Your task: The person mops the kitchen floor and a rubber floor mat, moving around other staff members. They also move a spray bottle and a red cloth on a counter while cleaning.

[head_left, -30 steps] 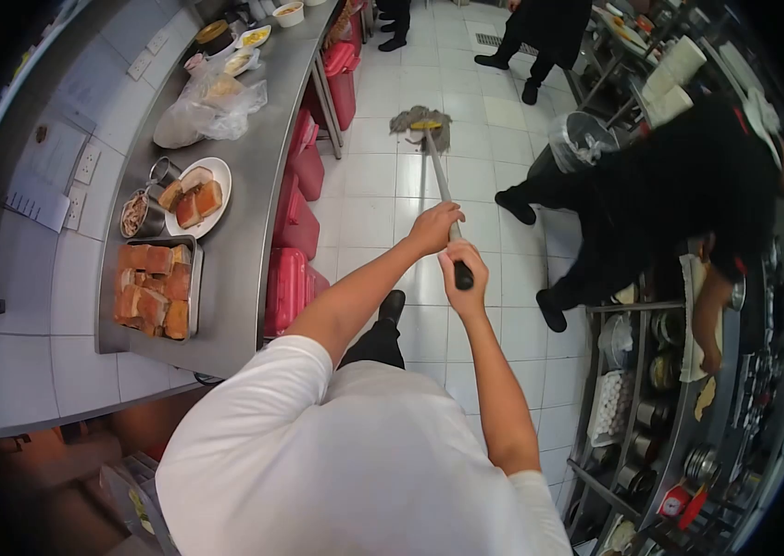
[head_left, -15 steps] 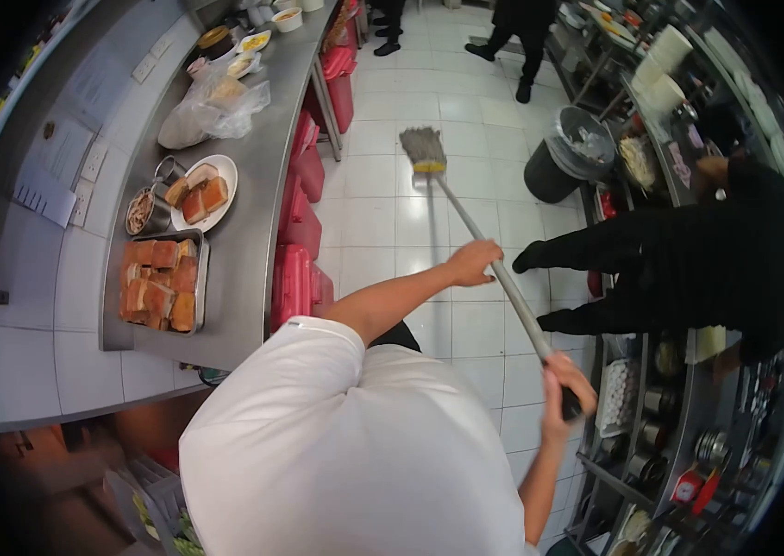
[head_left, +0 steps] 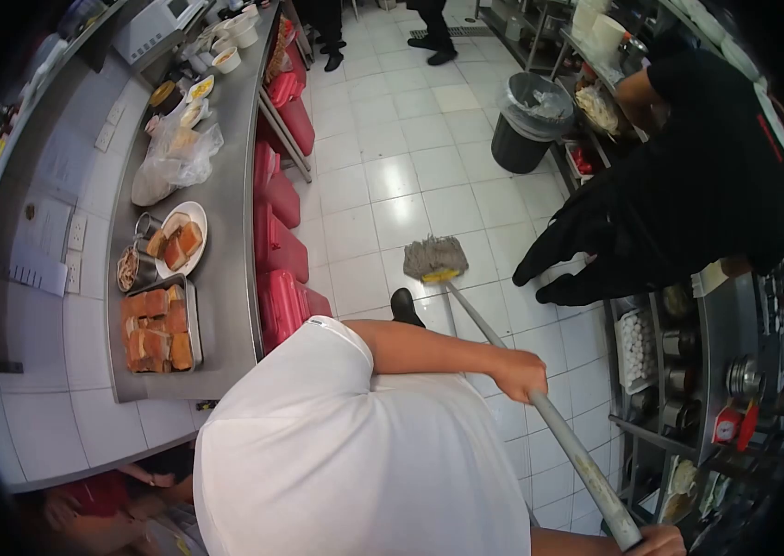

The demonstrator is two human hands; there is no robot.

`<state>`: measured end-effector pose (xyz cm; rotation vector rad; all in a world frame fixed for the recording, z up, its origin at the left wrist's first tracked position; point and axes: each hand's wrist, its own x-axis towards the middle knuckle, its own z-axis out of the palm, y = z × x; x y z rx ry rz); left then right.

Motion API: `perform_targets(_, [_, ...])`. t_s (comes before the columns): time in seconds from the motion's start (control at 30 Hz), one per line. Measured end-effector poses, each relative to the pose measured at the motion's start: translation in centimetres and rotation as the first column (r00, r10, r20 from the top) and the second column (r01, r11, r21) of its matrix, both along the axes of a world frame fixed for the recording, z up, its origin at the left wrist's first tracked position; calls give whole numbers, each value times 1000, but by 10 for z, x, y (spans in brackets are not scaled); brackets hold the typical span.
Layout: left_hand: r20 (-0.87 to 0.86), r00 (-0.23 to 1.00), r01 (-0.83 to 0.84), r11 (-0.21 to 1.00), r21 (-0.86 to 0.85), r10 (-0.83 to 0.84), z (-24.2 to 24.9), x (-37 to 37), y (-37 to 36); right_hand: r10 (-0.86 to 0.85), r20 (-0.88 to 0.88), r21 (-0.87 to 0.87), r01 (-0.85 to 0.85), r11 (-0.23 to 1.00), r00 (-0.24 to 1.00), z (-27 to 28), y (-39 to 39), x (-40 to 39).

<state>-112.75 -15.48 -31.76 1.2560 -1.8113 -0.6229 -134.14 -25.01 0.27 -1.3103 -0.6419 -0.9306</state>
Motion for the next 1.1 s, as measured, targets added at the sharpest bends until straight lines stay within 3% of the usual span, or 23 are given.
perform_targets(0.07, [82,996,-21,1000,0,21,-17,30,2,-97,86,104,87,991,992,-21,18,27])
perform_targets(0.13, [141,987,-81,997,-4,81,-52,75,8,-371,72,126,360,924,926,-52,32,50])
perform_targets(0.2, [83,969,-233,972,-6,233,-71,133,28,-192,-85,-18,191,981,978,-100,26,74])
perform_targets(0.23, [124,933,-341,940,0,339,-89,164,39,-494,-213,-20,502,865,843,-106,60,112])
perform_targets(0.27, [145,884,-447,894,-21,445,-114,197,49,-472,-305,-13,492,870,827,-138,66,132])
perform_targets(0.33, [272,723,-666,745,32,635,-118,250,74,-415,-480,2,474,881,773,-202,79,172])
perform_targets(0.4, [324,560,-814,580,40,763,-104,282,103,-407,-450,-346,264,900,795,-220,89,240])
perform_targets(0.43, [297,486,-865,500,29,822,-89,287,115,-330,-357,-262,245,933,874,-245,99,277])
perform_targets(0.53, [312,385,-888,441,-132,869,-78,297,141,-194,-369,-207,123,971,909,-297,125,353])
perform_targets(0.57, [332,397,-884,453,-110,855,-82,297,145,-169,-453,-169,102,980,875,-316,134,363])
perform_targets(0.63, [372,420,-880,472,-59,828,-100,294,158,-186,-457,-208,99,973,870,-342,145,368])
perform_targets(0.73, [444,417,-870,490,-59,793,-97,276,173,-213,-467,-263,95,960,859,-340,155,336])
perform_targets(0.9, [220,489,-859,510,-48,844,-114,238,142,-325,-437,-411,135,902,839,-292,102,225])
perform_targets(0.93, [124,467,-826,482,-292,876,-144,234,123,-492,-702,-478,172,861,515,-375,49,175])
perform_targets(0.97, [51,469,-818,456,-350,882,-156,223,104,-265,-854,-176,230,957,447,-351,23,151])
perform_targets(1.0, [109,480,-825,490,-283,871,-134,203,90,-361,-791,-237,296,925,495,-309,13,133])
perform_targets(1.03, [27,539,-803,524,-286,842,-109,178,79,-308,-579,-207,229,951,755,-225,41,138])
perform_targets(1.1, [91,559,-799,564,-209,824,-82,137,59,-107,-325,-67,90,994,940,-147,39,139])
